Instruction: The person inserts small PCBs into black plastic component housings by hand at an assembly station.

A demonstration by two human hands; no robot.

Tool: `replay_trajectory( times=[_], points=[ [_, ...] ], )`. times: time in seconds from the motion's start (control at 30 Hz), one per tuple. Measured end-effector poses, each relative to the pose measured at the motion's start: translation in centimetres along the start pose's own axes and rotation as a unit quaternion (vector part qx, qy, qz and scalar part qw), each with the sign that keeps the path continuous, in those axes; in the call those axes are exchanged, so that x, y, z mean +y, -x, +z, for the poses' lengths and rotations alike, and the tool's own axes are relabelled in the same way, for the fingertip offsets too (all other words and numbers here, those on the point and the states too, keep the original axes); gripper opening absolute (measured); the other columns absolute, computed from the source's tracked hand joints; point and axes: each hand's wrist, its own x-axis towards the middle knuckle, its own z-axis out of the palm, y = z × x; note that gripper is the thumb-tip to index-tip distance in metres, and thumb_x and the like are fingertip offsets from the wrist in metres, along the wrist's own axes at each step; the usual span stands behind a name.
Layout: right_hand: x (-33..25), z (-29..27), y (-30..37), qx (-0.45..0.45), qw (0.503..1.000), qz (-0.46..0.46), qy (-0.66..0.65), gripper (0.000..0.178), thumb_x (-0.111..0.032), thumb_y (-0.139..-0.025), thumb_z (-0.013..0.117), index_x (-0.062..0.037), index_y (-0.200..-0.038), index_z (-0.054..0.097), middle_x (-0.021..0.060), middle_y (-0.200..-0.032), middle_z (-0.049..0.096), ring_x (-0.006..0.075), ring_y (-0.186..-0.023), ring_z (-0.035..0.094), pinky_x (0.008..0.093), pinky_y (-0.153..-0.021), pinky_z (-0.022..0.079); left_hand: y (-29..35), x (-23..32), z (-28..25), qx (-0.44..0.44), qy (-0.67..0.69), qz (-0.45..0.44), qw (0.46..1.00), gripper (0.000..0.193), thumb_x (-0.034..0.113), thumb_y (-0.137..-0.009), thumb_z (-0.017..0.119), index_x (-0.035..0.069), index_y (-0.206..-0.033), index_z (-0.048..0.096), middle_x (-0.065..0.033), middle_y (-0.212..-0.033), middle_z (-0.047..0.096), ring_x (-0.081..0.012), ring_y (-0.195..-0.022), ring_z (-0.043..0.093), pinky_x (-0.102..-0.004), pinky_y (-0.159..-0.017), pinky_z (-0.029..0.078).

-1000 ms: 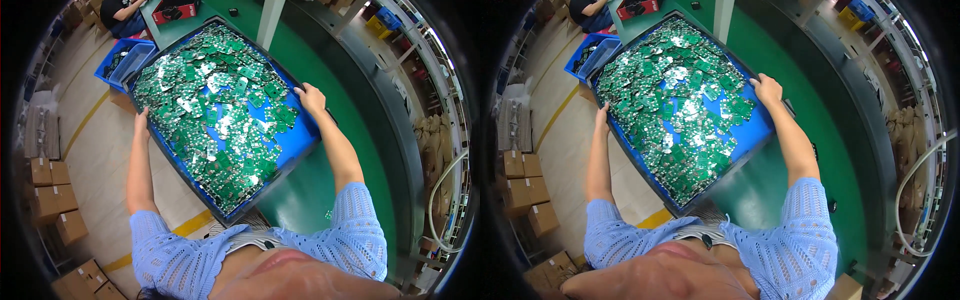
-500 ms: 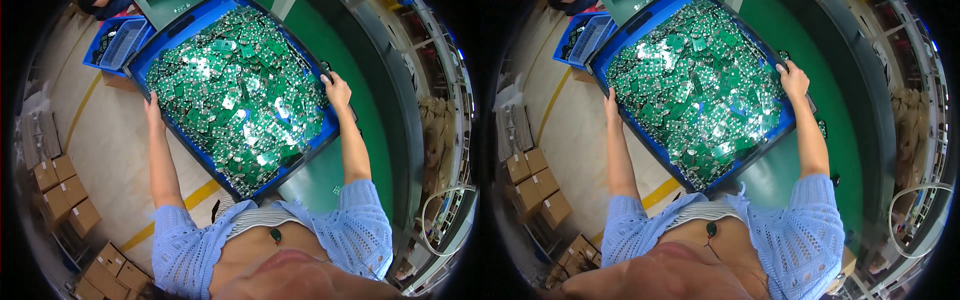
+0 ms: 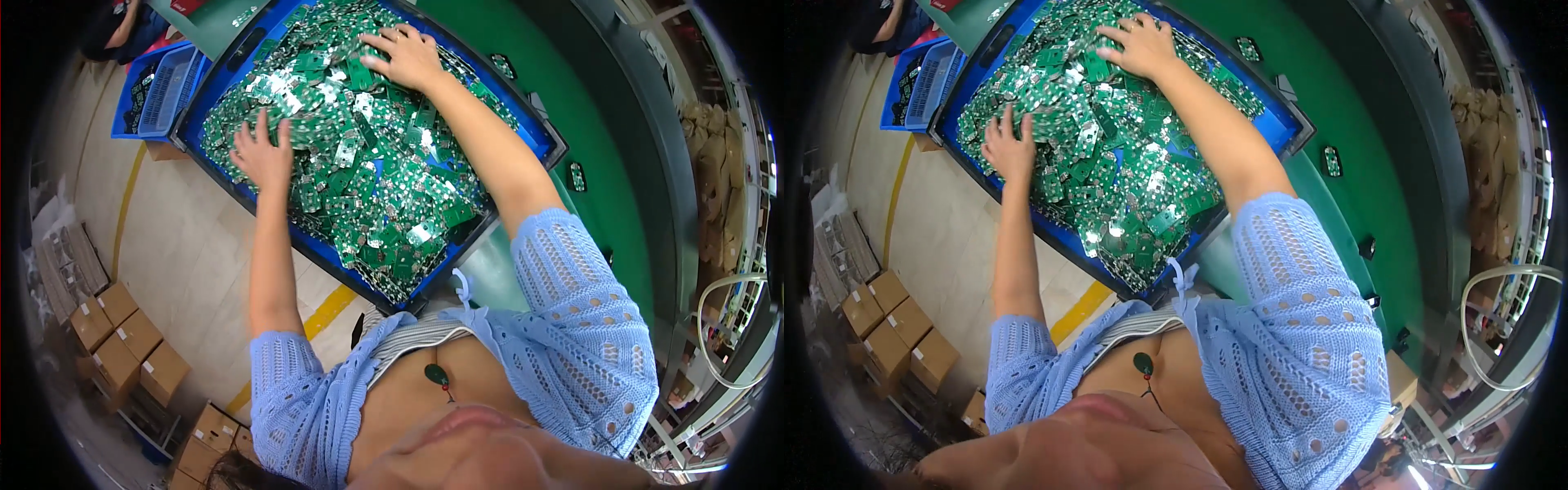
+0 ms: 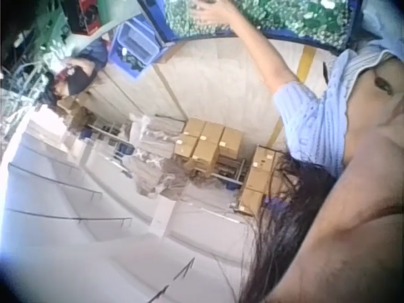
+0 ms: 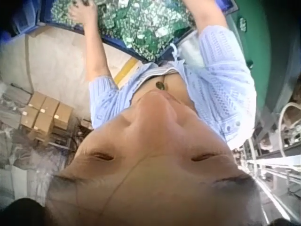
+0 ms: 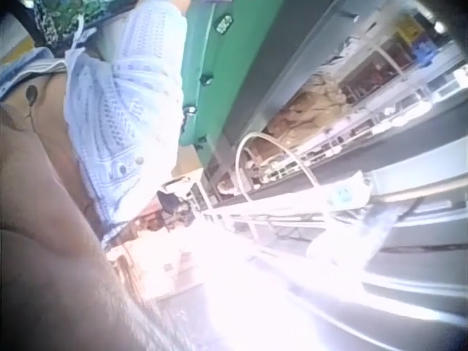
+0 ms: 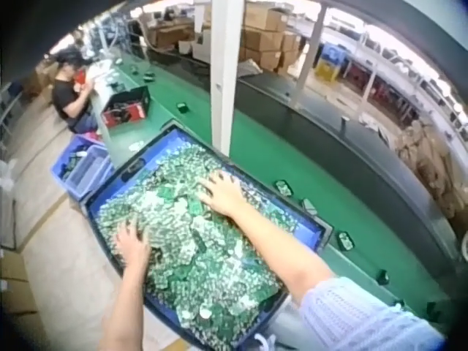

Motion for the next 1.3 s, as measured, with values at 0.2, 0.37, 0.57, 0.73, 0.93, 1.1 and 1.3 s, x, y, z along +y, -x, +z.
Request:
replay_trajectory(
  times=[0.2, 0.37, 0.57, 0.73, 0.93, 1.1, 1.3],
  points=[
    [0.2, -4.4, 11.9, -0.051, 0.997, -0.055, -0.017, 0.046, -0.047, -0.079, 0.05, -0.029, -0.12, 0.048, 0.0021, -0.125, 0.046, 0.0258, -0.117, 0.039, 0.0487, -0.091, 0.032, 6.4, 8.5, -1.7, -0.016, 0.15, 0.077, 0.986, 0.051, 0.042, -0.074, 0.062, 0.013, -0.116, 0.052, -0.0202, -0.124, 0.04, -0.0388, -0.116, 0.034, -0.0489, -0.096, 0.027],
    [2.2, -6.2, 18.2, -0.001, 0.979, -0.017, -0.204, 0.041, -0.038, -0.075, 0.059, -0.0228, -0.113, 0.055, 0.0044, -0.126, 0.046, 0.0297, -0.116, 0.04, 0.0461, -0.092, 0.033, 8.1, 11.0, -2.1, -0.189, 0.308, 0.147, 0.921, 0.041, 0.022, -0.076, 0.062, 0.0, -0.109, 0.054, -0.0223, -0.116, 0.048, -0.0361, -0.11, 0.042, -0.0447, -0.094, 0.031],
    [2.6, -2.2, 15.9, -0.019, 0.953, 0.296, -0.06, 0.082, -0.044, -0.061, 0.068, -0.0002, -0.124, 0.039, 0.0255, -0.124, 0.037, 0.0352, -0.115, 0.036, 0.0519, -0.091, 0.031, 4.1, 6.5, -0.9, -0.181, -0.042, -0.03, 0.982, 0.07, 0.06, -0.082, 0.038, 0.005, -0.127, 0.041, -0.0202, -0.119, 0.049, -0.0352, -0.103, 0.05, -0.0427, -0.086, 0.04],
    [3.8, -5.8, 17.8, -0.095, 0.925, 0.338, -0.148, 0.081, -0.058, -0.06, 0.063, -0.014, -0.125, 0.043, 0.0203, -0.123, 0.039, 0.0353, -0.113, 0.034, 0.0485, -0.09, 0.029, 6.1, 8.7, 3.2, -0.179, -0.096, -0.034, 0.979, 0.069, 0.068, -0.078, 0.03, 0.022, -0.129, 0.038, -0.0159, -0.113, 0.054, -0.0325, -0.103, 0.051, -0.0447, -0.088, 0.038],
    [0.9, -6.6, 19.3, -0.132, 0.925, 0.28, -0.219, 0.08, -0.062, -0.06, 0.061, -0.0164, -0.125, 0.043, 0.0194, -0.125, 0.039, 0.036, -0.116, 0.034, 0.0519, -0.092, 0.025, 8.6, 14.6, -0.2, -0.24, 0.1, -0.004, 0.966, 0.037, 0.007, -0.091, 0.035, 0.001, -0.127, 0.033, -0.0255, -0.136, 0.022, -0.0387, -0.114, 0.041, -0.039, -0.086, 0.044],
    [-0.7, -5.6, 17.8, -0.142, 0.918, 0.256, -0.268, 0.086, -0.064, -0.059, 0.061, -0.0195, -0.129, 0.037, 0.0178, -0.123, 0.043, 0.0379, -0.116, 0.035, 0.0547, -0.091, 0.026, 9.1, 15.2, 2.4, -0.124, 0.242, -0.051, 0.961, 0.036, 0.008, -0.086, 0.044, 0.0, -0.122, 0.043, -0.016, -0.115, 0.051, -0.0256, -0.1, 0.051, -0.0307, -0.08, 0.043],
    [-3.3, -5.8, 17.5, -0.121, 0.894, 0.262, -0.344, 0.067, -0.054, -0.069, 0.058, -0.028, -0.128, 0.037, 0.0133, -0.118, 0.045, 0.0328, -0.11, 0.041, 0.0486, -0.086, 0.032, 8.6, 10.8, 9.4, -0.036, 0.329, -0.014, 0.944, 0.033, 0.023, -0.089, 0.049, 0.008, -0.118, 0.05, -0.0142, -0.1, 0.059, -0.0261, -0.082, 0.058, -0.0342, -0.068, 0.048]
  ],
)
